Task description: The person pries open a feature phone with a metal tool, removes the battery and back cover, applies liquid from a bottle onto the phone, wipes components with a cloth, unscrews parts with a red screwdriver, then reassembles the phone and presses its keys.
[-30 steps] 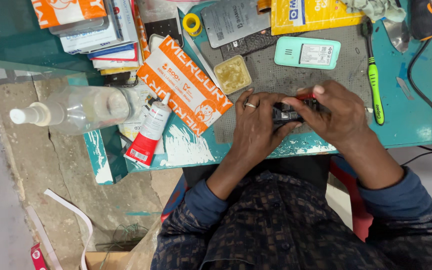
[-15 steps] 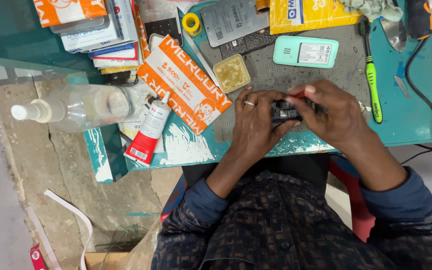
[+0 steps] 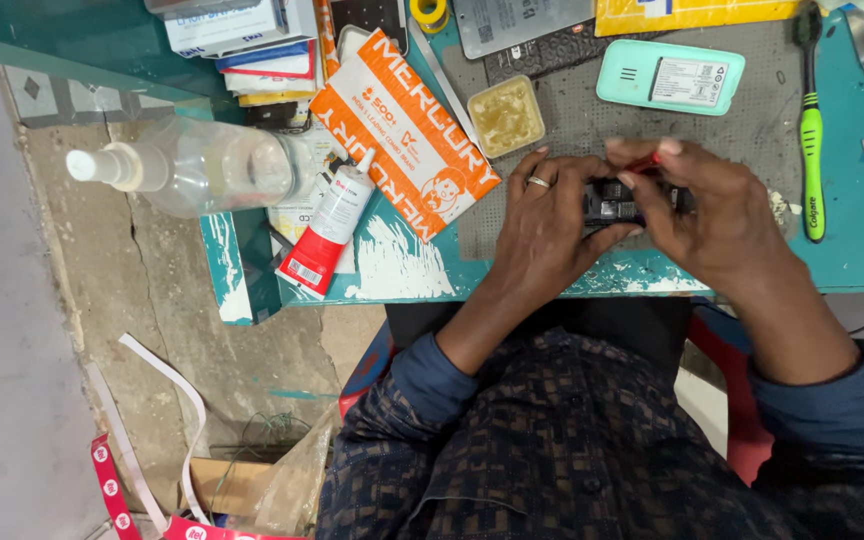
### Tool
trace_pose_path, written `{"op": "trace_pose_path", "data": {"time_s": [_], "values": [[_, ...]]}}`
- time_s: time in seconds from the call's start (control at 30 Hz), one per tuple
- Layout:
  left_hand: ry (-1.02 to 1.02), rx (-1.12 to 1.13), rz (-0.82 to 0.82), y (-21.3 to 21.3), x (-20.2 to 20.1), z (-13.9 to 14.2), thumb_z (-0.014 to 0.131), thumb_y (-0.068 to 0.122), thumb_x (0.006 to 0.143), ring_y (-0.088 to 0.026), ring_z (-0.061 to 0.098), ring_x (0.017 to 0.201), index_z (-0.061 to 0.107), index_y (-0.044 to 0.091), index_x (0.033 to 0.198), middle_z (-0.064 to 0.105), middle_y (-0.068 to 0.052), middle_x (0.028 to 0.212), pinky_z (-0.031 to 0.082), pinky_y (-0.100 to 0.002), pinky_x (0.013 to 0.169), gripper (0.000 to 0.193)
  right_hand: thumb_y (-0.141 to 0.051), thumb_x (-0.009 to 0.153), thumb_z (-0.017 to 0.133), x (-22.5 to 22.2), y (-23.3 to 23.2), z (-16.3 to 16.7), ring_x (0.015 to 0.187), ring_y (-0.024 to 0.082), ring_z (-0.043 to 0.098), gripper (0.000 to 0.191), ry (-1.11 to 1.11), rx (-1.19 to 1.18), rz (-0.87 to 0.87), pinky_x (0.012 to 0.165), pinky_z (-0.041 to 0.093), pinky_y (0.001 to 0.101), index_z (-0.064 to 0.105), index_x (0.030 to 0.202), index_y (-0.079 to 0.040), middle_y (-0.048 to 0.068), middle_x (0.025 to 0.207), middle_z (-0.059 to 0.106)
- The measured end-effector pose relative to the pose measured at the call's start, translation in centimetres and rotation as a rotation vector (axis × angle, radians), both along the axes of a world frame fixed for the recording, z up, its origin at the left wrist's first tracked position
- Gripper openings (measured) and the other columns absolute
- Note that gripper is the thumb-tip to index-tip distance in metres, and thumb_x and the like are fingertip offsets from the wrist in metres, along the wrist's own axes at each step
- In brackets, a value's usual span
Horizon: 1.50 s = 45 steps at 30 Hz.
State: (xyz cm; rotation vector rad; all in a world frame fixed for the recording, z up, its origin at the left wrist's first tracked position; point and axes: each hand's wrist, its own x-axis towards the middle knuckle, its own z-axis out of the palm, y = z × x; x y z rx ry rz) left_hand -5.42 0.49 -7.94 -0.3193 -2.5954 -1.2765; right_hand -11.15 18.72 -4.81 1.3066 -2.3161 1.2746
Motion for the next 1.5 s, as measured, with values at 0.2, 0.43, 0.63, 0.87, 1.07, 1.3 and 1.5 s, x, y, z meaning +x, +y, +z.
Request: {"op": "trace_pose_path", "data": {"time_s": [0.2,0.43,0.63,0.87,1.07,1.3,1.5], "values": [[-0.005,-0.013,0.004,0.0,0.0,-0.1,0.089,0.034,0.078,-0.028,0.059,0.123,0.048,0.006,0.130,0.062,-0.006,0.125,0.034,-0.056,0.121,0.071,0.008,0.103,0.073,-0.1,-0.2,0.0,0.108,0.033,0.074,0.078,-0.005,0.027,-0.045,0.080,0.063,0.0359,0.023,0.156,-0.022,0.025,0.127,0.066],[0.010,-0.014,-0.001,0.0,-0.1,-0.1,0.089,0.033,0.079,-0.027,0.059,0.123,0.049,0.007,0.129,0.063,-0.005,0.125,0.034,-0.056,0.123,0.069,0.003,0.097,0.077,0.6,-0.1,0.3,0.099,0.030,0.075,0.080,-0.003,0.103,-0.138,0.069,0.060,0.0345,0.025,0.152,-0.023,0.019,0.112,0.068],[0.022,-0.006,-0.002,0.1,-0.2,-0.1,0.089,0.031,0.079,-0.027,0.059,0.122,0.048,0.007,0.129,0.063,-0.005,0.125,0.034,-0.056,0.122,0.069,0.005,0.104,0.075,0.3,0.0,-0.1,0.102,0.030,0.075,0.082,-0.012,0.111,-0.116,0.074,0.062,0.0353,0.020,0.158,-0.024,0.017,0.119,0.068],[0.032,0.011,-0.009,0.4,-0.5,-0.5,0.092,0.024,0.077,-0.034,0.056,0.126,0.043,0.005,0.133,0.058,-0.010,0.128,0.035,-0.057,0.122,0.077,0.008,0.100,0.071,0.3,0.3,-0.8,0.101,0.033,0.075,0.083,-0.036,0.086,-0.110,0.075,0.063,0.0372,0.018,0.157,-0.023,0.019,0.118,0.068],[0.003,0.047,0.018,0.8,-0.4,-0.9,0.095,0.020,0.072,-0.041,0.050,0.132,0.039,0.005,0.138,0.047,-0.019,0.139,0.040,-0.054,0.110,0.087,0.005,0.102,0.073,0.3,0.5,-1.4,0.101,0.031,0.074,0.085,-0.053,0.077,-0.106,0.074,0.063,0.0353,0.018,0.159,-0.025,0.018,0.117,0.068],[-0.014,0.047,0.015,0.9,-0.4,-1.2,0.095,0.017,0.070,-0.042,0.049,0.132,0.038,0.005,0.139,0.047,-0.021,0.139,0.041,-0.053,0.110,0.089,0.006,0.101,0.077,0.2,0.3,-1.3,0.087,0.029,0.072,0.085,-0.077,0.156,-0.179,0.062,0.057,0.0358,0.022,0.157,-0.028,0.015,0.105,0.067],[-0.019,0.038,0.008,1.1,-0.5,-1.0,0.096,0.018,0.072,-0.040,0.051,0.131,0.040,0.006,0.138,0.049,-0.018,0.137,0.042,-0.052,0.110,0.087,0.007,0.103,0.070,-0.1,0.7,-1.6,0.095,0.029,0.075,0.082,-0.096,0.048,-0.104,0.071,0.063,0.0344,0.021,0.159,-0.025,0.017,0.114,0.070]]}}
